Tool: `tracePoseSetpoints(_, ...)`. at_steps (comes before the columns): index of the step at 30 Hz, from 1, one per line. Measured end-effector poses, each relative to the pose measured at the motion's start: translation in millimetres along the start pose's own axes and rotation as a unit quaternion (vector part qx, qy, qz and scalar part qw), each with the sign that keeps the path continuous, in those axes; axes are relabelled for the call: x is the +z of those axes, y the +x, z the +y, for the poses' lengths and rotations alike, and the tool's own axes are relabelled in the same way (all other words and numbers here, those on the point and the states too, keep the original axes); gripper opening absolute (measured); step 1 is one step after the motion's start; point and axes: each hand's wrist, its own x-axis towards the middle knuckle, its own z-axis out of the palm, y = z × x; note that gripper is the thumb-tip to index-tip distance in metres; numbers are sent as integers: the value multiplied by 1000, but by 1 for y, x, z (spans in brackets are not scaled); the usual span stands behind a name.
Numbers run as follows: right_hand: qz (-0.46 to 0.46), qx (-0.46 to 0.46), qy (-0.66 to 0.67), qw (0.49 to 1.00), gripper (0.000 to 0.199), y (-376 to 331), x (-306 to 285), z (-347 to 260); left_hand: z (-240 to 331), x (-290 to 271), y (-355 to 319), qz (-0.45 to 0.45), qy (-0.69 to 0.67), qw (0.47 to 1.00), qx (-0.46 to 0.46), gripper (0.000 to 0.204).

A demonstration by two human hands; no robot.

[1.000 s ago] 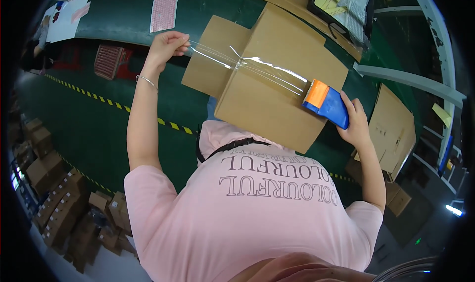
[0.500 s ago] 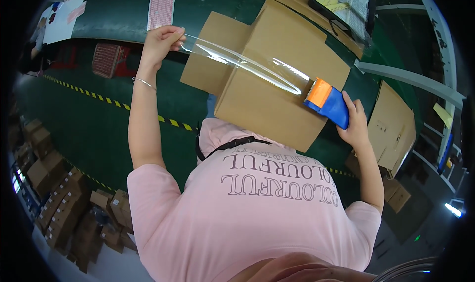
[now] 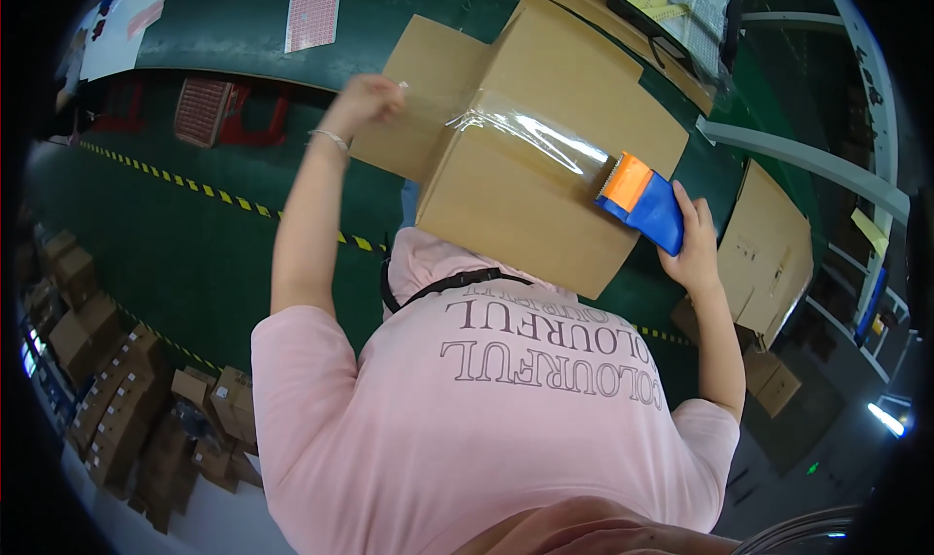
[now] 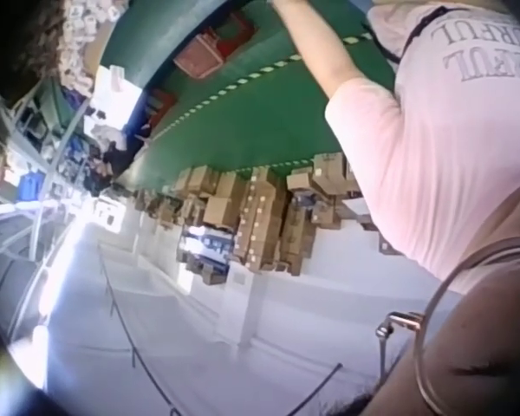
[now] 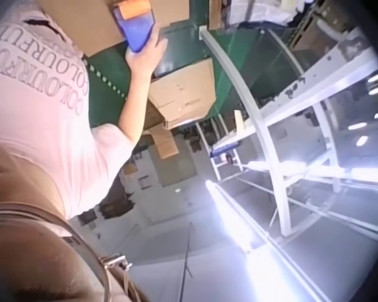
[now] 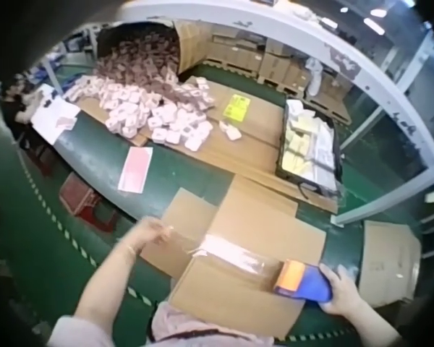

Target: Assembling cardboard boxes using a tape dispenser and packing small white cases with red electronic components.

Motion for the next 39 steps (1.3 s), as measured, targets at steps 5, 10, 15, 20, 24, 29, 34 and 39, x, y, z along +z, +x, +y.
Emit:
tracePoseSetpoints(5, 15, -6, 5, 1000, 76, -2, 7, 5, -9, 86, 20, -59, 21, 995, -72, 24)
tracePoseSetpoints(10, 44, -39, -7, 998, 76, -2, 12, 9, -5, 92, 29, -113, 228, 966, -55, 28)
tracePoseSetpoints(15, 50, -24, -5, 998, 79, -4, 12, 11, -25, 103, -14, 43, 500, 865, 8, 41)
tracePoseSetpoints(20, 41, -15, -1, 999, 79, -6, 8, 9, 71, 93, -28, 252, 377, 865, 214, 47)
tracePoseSetpoints(24, -1, 15, 11, 1000, 79, -4, -4, -7, 127, 164, -42, 309, 330, 798, 398, 57)
tracePoseSetpoints(29, -50, 33, 36, 998, 85, -33, -24, -8, 114, 189, -38, 330, 452, 744, 365, 69)
tracePoseSetpoints(34, -61, 86, 38, 994, 82, -85, -53, 43, 116, 181, -36, 346, 498, 718, 341, 71)
tracePoseSetpoints(39, -31, 63, 63, 996, 76, -99, -34, 73, 117, 181, -37, 342, 517, 708, 339, 69)
